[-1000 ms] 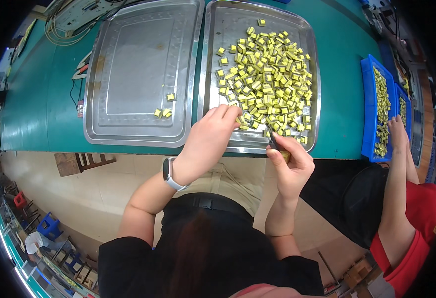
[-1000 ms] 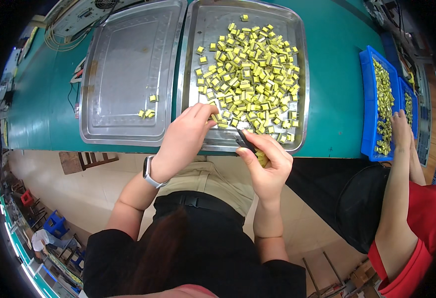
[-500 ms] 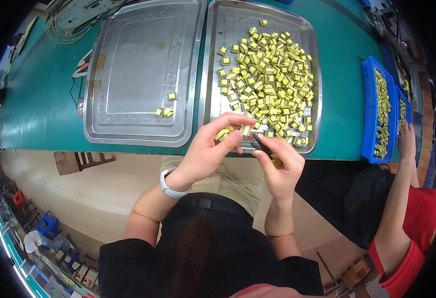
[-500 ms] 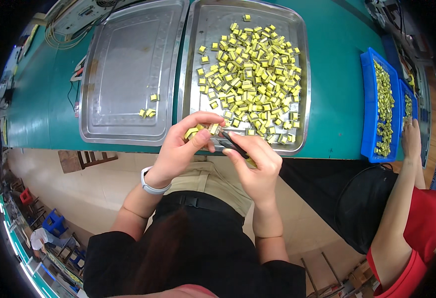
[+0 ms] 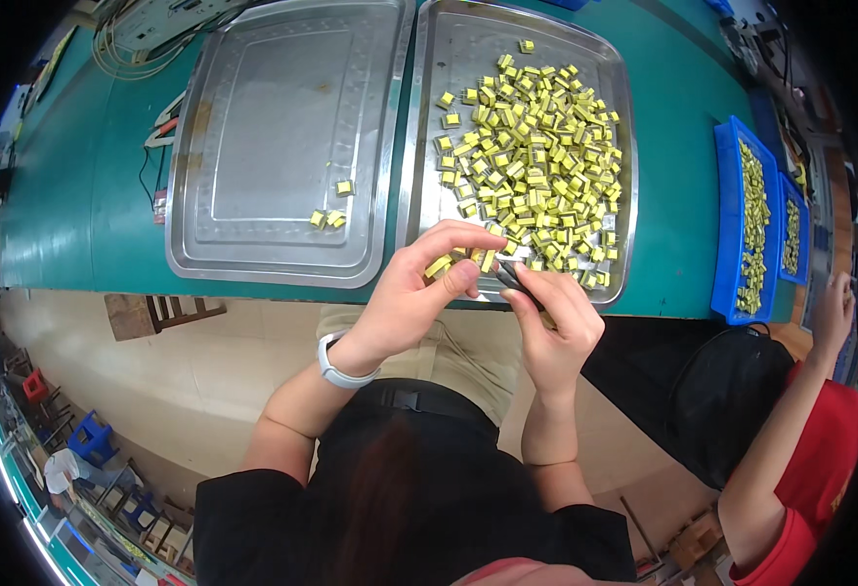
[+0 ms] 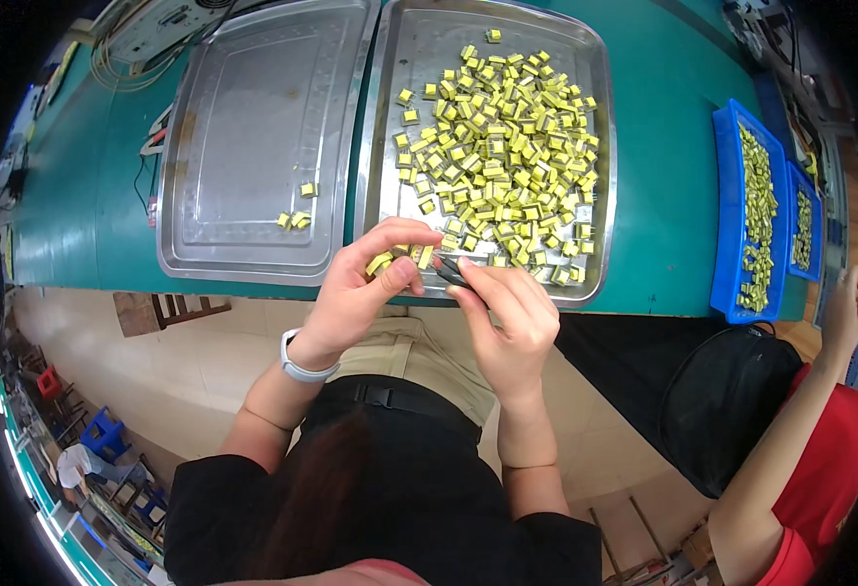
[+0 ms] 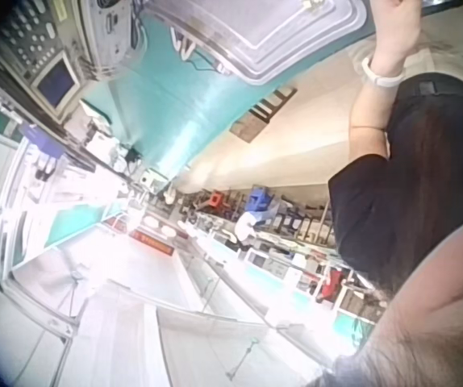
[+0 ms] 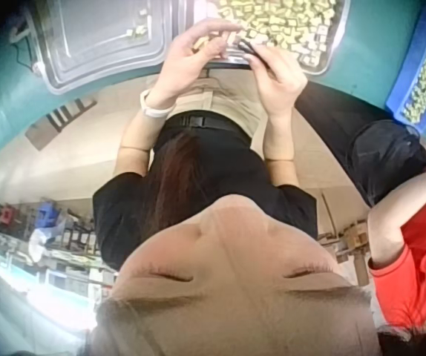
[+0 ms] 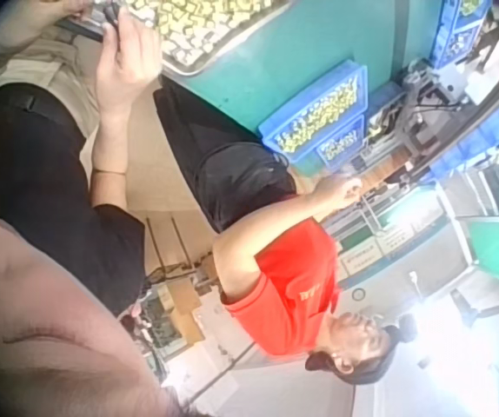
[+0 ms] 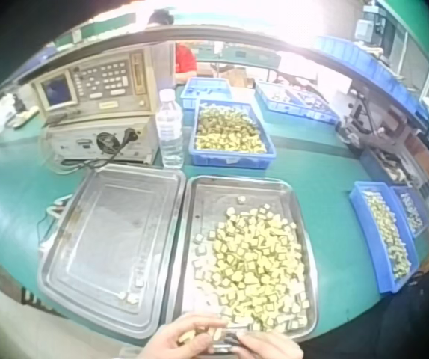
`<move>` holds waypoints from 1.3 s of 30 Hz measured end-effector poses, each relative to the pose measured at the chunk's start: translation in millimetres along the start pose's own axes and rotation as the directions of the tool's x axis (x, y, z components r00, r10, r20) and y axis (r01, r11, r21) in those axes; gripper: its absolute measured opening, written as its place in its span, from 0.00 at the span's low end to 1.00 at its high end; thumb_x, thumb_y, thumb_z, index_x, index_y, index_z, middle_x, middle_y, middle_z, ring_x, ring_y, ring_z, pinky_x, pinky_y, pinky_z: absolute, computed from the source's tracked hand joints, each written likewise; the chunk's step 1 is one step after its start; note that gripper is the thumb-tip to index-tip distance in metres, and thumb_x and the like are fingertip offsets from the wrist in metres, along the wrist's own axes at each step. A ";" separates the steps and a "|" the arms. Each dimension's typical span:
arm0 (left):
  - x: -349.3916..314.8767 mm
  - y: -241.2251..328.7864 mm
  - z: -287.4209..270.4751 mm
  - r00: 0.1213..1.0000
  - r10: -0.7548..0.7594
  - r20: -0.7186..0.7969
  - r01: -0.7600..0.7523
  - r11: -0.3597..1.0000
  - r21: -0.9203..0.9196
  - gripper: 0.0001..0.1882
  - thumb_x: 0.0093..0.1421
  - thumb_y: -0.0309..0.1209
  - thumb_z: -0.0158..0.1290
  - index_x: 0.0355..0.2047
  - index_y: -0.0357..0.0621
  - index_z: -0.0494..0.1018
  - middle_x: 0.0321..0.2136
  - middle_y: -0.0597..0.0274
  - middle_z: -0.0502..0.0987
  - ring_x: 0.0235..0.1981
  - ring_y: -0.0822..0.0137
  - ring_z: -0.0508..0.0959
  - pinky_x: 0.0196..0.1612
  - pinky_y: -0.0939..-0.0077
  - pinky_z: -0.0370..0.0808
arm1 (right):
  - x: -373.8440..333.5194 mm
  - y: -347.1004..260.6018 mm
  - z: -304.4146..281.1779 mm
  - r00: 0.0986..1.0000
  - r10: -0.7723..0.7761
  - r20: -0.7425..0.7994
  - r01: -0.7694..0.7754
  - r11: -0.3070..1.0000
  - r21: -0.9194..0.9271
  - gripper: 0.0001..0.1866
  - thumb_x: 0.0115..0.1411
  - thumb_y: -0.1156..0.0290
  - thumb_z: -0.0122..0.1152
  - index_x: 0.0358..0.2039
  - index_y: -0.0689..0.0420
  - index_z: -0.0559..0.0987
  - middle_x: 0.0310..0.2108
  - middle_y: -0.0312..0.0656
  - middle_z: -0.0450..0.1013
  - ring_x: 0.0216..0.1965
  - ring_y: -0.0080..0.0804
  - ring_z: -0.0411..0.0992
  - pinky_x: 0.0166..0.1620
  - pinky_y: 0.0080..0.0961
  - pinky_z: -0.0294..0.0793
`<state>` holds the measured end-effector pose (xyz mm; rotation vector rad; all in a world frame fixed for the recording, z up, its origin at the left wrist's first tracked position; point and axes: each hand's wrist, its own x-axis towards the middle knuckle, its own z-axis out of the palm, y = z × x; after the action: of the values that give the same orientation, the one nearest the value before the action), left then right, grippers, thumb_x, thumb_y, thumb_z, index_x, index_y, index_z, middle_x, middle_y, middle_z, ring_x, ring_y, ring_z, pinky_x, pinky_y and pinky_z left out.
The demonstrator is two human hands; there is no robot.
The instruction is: Inspecting and sorting small yellow plastic components on a metal tray at a factory workbench.
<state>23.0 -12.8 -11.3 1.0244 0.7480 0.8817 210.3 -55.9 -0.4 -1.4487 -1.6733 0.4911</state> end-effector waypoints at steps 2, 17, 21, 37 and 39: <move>-1.2 -3.4 0.2 1.000 -0.016 -0.010 0.016 1.000 -0.009 0.16 0.71 0.34 0.51 0.54 0.39 0.73 0.52 0.59 0.71 0.46 0.72 0.74 0.42 0.77 0.76 | 0.8 -0.2 0.9 1.000 -0.025 0.004 0.025 1.000 -0.018 0.17 0.46 0.85 0.73 0.40 0.64 0.84 0.29 0.46 0.79 0.29 0.33 0.77 0.34 0.23 0.74; -1.9 -7.1 -1.6 0.984 -0.179 -0.024 0.165 0.944 -0.286 0.15 0.73 0.44 0.46 0.42 0.44 0.67 0.31 0.60 0.77 0.25 0.77 0.73 0.25 0.85 0.69 | 3.4 -0.7 -4.2 0.999 0.003 0.048 -0.009 0.992 0.128 0.16 0.45 0.86 0.73 0.38 0.65 0.84 0.30 0.46 0.80 0.29 0.32 0.76 0.32 0.23 0.72; -1.6 -5.5 -0.2 0.980 -0.198 -0.018 0.185 0.943 -0.277 0.16 0.73 0.45 0.47 0.42 0.44 0.67 0.30 0.60 0.77 0.25 0.77 0.73 0.25 0.85 0.69 | 4.3 -0.6 -5.1 0.998 -0.005 0.056 -0.002 0.992 0.129 0.16 0.45 0.85 0.73 0.37 0.65 0.84 0.30 0.46 0.80 0.29 0.33 0.76 0.32 0.24 0.72; -1.8 -0.3 -4.1 0.960 -0.277 0.039 0.276 0.916 -0.292 0.16 0.74 0.44 0.46 0.41 0.43 0.69 0.27 0.62 0.76 0.23 0.79 0.72 0.24 0.85 0.68 | 6.0 -1.3 -7.0 0.996 -0.054 0.078 0.044 0.991 0.125 0.16 0.43 0.83 0.75 0.35 0.64 0.84 0.27 0.44 0.79 0.26 0.34 0.75 0.31 0.24 0.70; -1.5 0.5 -3.2 0.954 -0.297 0.039 0.296 0.912 -0.285 0.16 0.74 0.44 0.46 0.41 0.43 0.69 0.27 0.62 0.76 0.23 0.79 0.72 0.24 0.85 0.68 | 6.4 -1.7 -7.6 0.995 -0.056 0.079 0.046 0.991 0.125 0.16 0.43 0.83 0.75 0.35 0.64 0.84 0.27 0.44 0.79 0.26 0.34 0.75 0.30 0.24 0.70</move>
<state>19.4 -12.8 -11.8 0.6291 0.7321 0.7035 215.4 -52.0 7.4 -1.3087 -1.7096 0.6221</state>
